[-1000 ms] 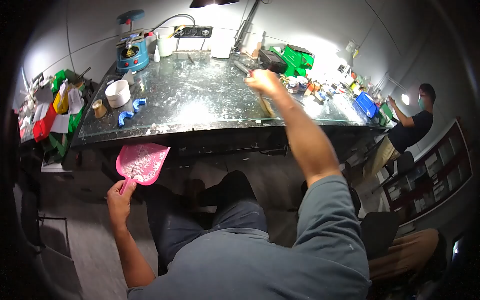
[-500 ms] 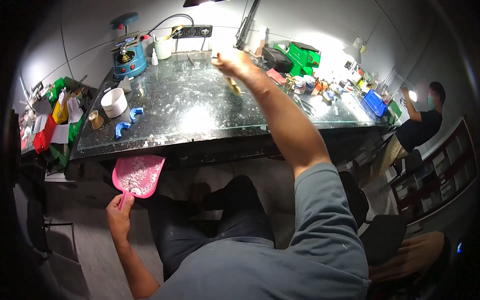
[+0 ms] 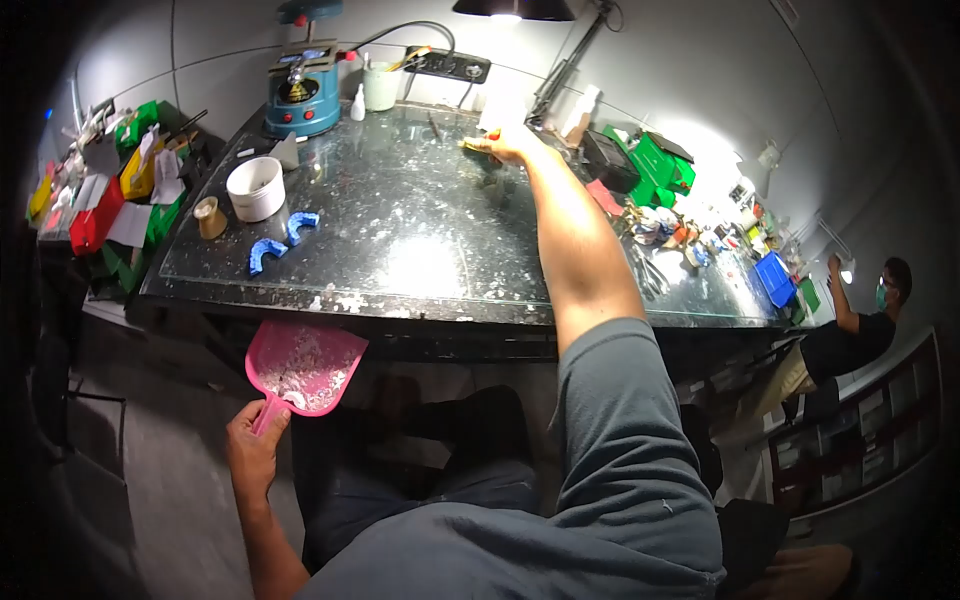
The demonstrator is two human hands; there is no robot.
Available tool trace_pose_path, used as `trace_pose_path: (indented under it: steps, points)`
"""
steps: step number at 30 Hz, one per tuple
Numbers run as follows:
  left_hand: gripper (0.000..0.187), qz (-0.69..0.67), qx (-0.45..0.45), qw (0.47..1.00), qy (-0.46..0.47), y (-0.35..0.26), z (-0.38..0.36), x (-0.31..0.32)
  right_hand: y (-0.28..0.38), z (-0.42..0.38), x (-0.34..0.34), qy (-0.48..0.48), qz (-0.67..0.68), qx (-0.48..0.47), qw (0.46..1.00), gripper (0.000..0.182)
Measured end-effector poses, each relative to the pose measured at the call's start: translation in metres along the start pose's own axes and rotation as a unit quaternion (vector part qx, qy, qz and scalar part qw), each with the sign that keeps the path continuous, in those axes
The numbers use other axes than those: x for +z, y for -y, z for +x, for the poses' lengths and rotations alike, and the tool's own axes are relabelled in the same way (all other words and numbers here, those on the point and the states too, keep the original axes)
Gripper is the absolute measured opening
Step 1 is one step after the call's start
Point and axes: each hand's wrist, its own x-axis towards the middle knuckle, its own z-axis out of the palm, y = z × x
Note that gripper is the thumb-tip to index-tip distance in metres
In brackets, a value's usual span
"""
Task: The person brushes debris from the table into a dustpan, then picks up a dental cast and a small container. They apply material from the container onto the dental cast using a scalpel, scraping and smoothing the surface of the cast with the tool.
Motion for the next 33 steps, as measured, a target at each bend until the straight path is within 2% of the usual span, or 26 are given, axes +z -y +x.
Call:
trace_pose_path:
  steps: [3,5,7,9,10,11,12,14,15,16,17,19,20,21,22,24,25,26,27,28,29,31,32,33]
  points:
    - [0.023,-0.015,0.011,1.0,-0.007,0.001,-0.002,-0.004,0.027,-0.03,0.02,0.016,-0.072,-0.037,0.997,0.041]
    - [0.023,-0.008,0.007,1.0,-0.004,0.002,0.001,-0.006,0.048,-0.066,0.026,-0.07,-0.113,-0.156,0.979,0.034]
    - [0.023,0.0,0.007,1.0,-0.001,0.002,0.003,-0.008,0.097,-0.118,0.019,-0.037,-0.091,-0.148,0.984,0.032]
    - [0.023,0.013,0.027,1.0,0.009,0.002,0.006,-0.007,0.135,-0.165,-0.001,-0.006,-0.057,-0.182,0.982,0.032]
    - [0.023,0.013,0.028,0.999,0.011,0.001,0.007,-0.007,0.13,-0.16,-0.007,0.009,-0.019,-0.225,0.974,0.033]
    - [0.023,0.02,0.032,0.999,0.012,0.001,0.007,-0.006,0.119,-0.148,-0.012,-0.048,0.024,-0.259,0.964,0.03]
    - [0.023,0.026,0.036,0.999,0.013,0.0,0.007,-0.006,0.098,-0.122,-0.018,-0.068,-0.001,-0.294,0.953,0.03]
    - [0.023,0.024,0.032,0.999,0.019,0.001,0.009,-0.007,0.071,-0.101,-0.019,-0.078,-0.098,-0.189,0.974,0.031]
    - [0.023,0.02,0.027,0.999,0.024,0.002,0.01,-0.008,0.096,-0.118,-0.031,-0.067,-0.167,-0.044,0.983,0.032]
    - [0.022,0.006,0.026,0.999,0.033,0.003,0.011,-0.009,0.077,-0.102,-0.013,-0.051,-0.12,-0.011,0.991,0.031]
    - [0.022,0.005,0.029,0.999,0.028,0.003,0.011,-0.009,0.068,-0.099,0.011,-0.097,-0.155,-0.138,0.973,0.025]
    - [0.022,0.003,0.037,0.999,0.016,0.002,0.009,-0.01,0.124,-0.131,0.032,-0.099,-0.137,-0.141,0.976,0.021]
    - [0.024,0.01,0.045,0.999,0.013,0.003,0.009,-0.012,0.156,-0.154,0.041,-0.09,-0.191,-0.199,0.957,0.016]
    - [0.024,0.012,0.042,0.999,0.006,0.003,0.007,-0.014,0.186,-0.18,0.052,-0.081,-0.242,-0.255,0.932,0.011]
    - [0.025,0.015,0.036,0.999,-0.002,0.001,0.006,-0.015,0.211,-0.206,0.066,-0.113,-0.332,-0.371,0.86,0.008]
    - [0.029,0.022,0.009,1.0,-0.008,0.004,0.006,-0.019,0.257,-0.27,0.076,-0.126,-0.274,-0.516,0.802,0.011]
    - [0.029,0.036,0.036,0.998,-0.021,0.016,0.008,-0.021,0.276,-0.299,0.072,-0.107,-0.106,-0.483,0.863,0.02]
    - [0.029,0.074,0.052,0.996,-0.027,0.02,0.008,-0.024,0.291,-0.322,0.069,-0.032,0.011,-0.455,0.89,0.031]
    - [0.029,0.111,0.067,0.991,-0.033,0.022,0.007,-0.027,0.298,-0.333,0.073,-0.009,0.061,-0.457,0.887,0.031]
    - [0.029,0.033,0.081,0.996,-0.031,0.026,0.003,-0.028,0.302,-0.342,0.074,-0.037,0.06,-0.462,0.884,0.032]
    - [0.029,0.033,0.075,0.996,-0.044,0.031,0.0,-0.028,0.303,-0.347,0.073,-0.062,0.06,-0.469,0.879,0.033]
    - [0.029,-0.04,0.026,0.998,-0.032,0.044,-0.008,-0.034,0.295,-0.345,0.068,-0.057,0.071,-0.444,0.891,0.035]
    - [0.031,0.01,0.036,0.999,-0.027,0.046,-0.013,-0.043,0.29,-0.343,0.059,-0.088,0.092,-0.441,0.888,0.037]
    - [0.031,0.008,0.027,0.999,-0.046,0.055,-0.016,-0.05,0.285,-0.342,0.047,-0.098,0.12,-0.438,0.885,0.028]
